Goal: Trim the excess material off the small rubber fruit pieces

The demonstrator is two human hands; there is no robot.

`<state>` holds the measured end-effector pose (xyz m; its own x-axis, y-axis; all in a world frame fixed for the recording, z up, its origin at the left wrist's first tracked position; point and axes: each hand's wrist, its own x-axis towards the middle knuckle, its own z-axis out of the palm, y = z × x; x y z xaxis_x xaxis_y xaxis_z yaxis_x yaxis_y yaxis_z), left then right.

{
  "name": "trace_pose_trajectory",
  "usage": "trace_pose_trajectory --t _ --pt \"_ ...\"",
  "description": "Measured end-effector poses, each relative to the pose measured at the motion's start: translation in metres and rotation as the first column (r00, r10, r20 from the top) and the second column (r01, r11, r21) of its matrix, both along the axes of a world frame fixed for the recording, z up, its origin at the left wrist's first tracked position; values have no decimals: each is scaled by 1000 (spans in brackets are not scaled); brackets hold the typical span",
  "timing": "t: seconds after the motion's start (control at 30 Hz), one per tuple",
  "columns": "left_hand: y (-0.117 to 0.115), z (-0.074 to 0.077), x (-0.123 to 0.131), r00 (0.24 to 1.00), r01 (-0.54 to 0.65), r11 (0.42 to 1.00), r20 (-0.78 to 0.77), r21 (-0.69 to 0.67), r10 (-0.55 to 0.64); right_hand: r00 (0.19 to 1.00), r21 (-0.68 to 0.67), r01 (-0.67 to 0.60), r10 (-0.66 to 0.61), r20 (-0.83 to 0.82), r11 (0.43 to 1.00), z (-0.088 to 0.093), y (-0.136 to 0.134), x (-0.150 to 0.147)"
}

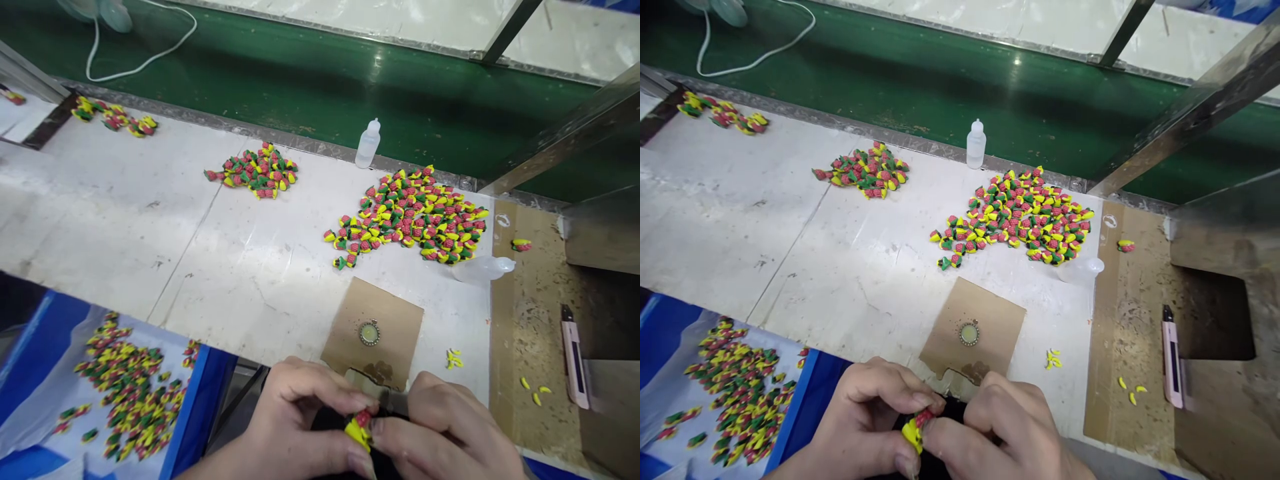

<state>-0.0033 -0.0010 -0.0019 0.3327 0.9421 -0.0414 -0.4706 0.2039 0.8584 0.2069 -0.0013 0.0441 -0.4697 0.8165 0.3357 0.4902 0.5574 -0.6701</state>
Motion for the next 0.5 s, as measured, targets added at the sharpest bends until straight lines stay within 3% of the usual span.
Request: trace_pose_trajectory --t 0.33,0.5 --pt "-7 0 3 997 32 999 77 -41 -28 977 39 122 -113 -181 992 -25 -13 -11" --pt "-4 1 6 1000 14 998 19 58 -15 996 -73 51 -56 -67 996 -13 -12 -3"
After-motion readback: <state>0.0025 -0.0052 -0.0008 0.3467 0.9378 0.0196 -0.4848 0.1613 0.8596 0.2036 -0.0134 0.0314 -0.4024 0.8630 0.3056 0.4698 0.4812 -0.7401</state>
